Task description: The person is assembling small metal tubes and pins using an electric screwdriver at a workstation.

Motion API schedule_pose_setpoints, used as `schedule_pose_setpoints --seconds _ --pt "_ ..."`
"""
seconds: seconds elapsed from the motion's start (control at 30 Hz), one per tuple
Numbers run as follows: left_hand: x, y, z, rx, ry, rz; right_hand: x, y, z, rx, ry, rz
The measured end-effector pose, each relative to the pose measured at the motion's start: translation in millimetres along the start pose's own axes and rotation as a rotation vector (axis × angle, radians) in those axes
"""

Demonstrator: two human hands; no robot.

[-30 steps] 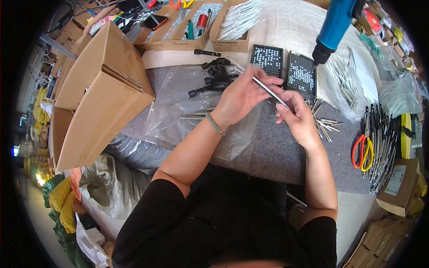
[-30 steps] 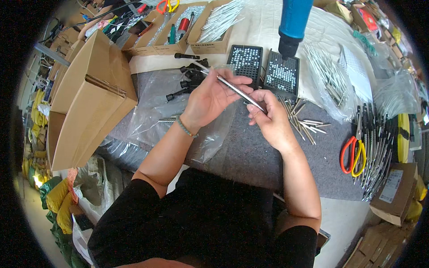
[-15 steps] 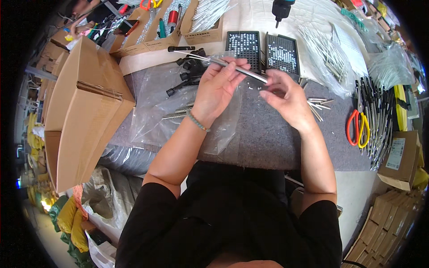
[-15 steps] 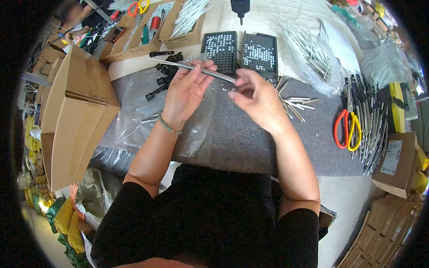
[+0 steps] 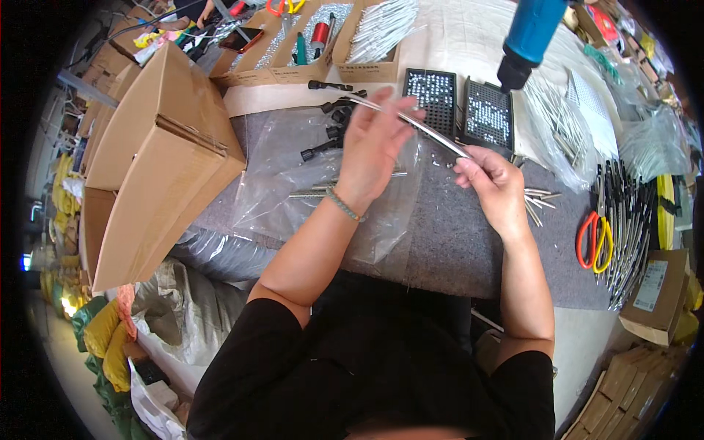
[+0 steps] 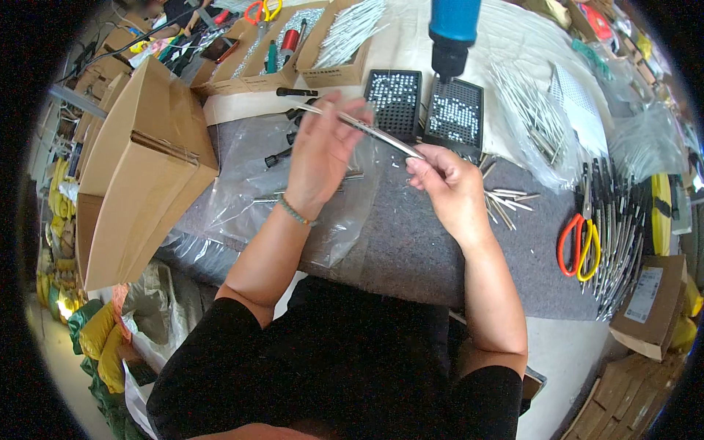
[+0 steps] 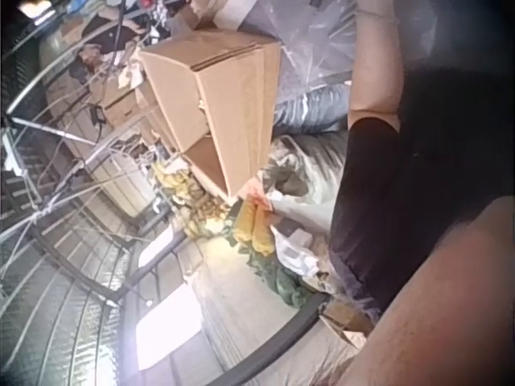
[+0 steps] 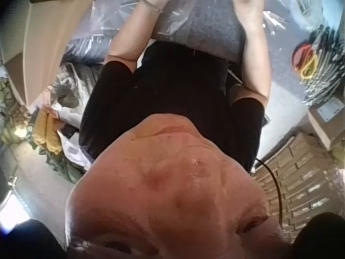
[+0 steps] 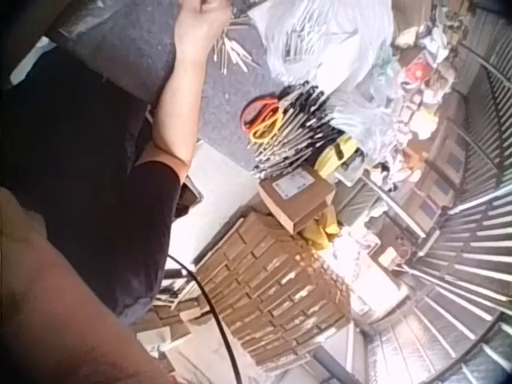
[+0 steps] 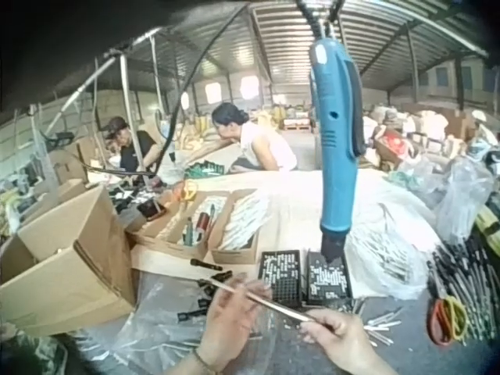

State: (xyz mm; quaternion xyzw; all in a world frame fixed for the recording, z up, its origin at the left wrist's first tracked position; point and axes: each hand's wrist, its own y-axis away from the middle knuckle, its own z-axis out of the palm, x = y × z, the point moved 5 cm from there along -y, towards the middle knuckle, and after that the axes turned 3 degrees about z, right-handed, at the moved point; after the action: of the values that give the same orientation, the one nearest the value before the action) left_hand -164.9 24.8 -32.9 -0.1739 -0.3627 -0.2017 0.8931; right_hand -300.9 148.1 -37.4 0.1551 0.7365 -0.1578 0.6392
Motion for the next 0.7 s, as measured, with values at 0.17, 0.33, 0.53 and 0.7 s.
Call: schedule_pose_setpoints --seconds 0.17,0.33,0.53,0.7 --pt "14 -8 -19 0.034 -0.038 0.077 2 0 4 -0.001 0.045 0.021" --pt "9 -3 -7 -0.033 0.022 -0.034 0 0 4 -0.007 -0.005 0.024" --pt "3 -2 -1 -0.141 -0.021 -0.095 -1 1 3 0.019 -0.007 0.005" --pt "-21 11 7 -0.293 -0.078 -0.257 -3 -1 7 0.036 -0.021 -0.057"
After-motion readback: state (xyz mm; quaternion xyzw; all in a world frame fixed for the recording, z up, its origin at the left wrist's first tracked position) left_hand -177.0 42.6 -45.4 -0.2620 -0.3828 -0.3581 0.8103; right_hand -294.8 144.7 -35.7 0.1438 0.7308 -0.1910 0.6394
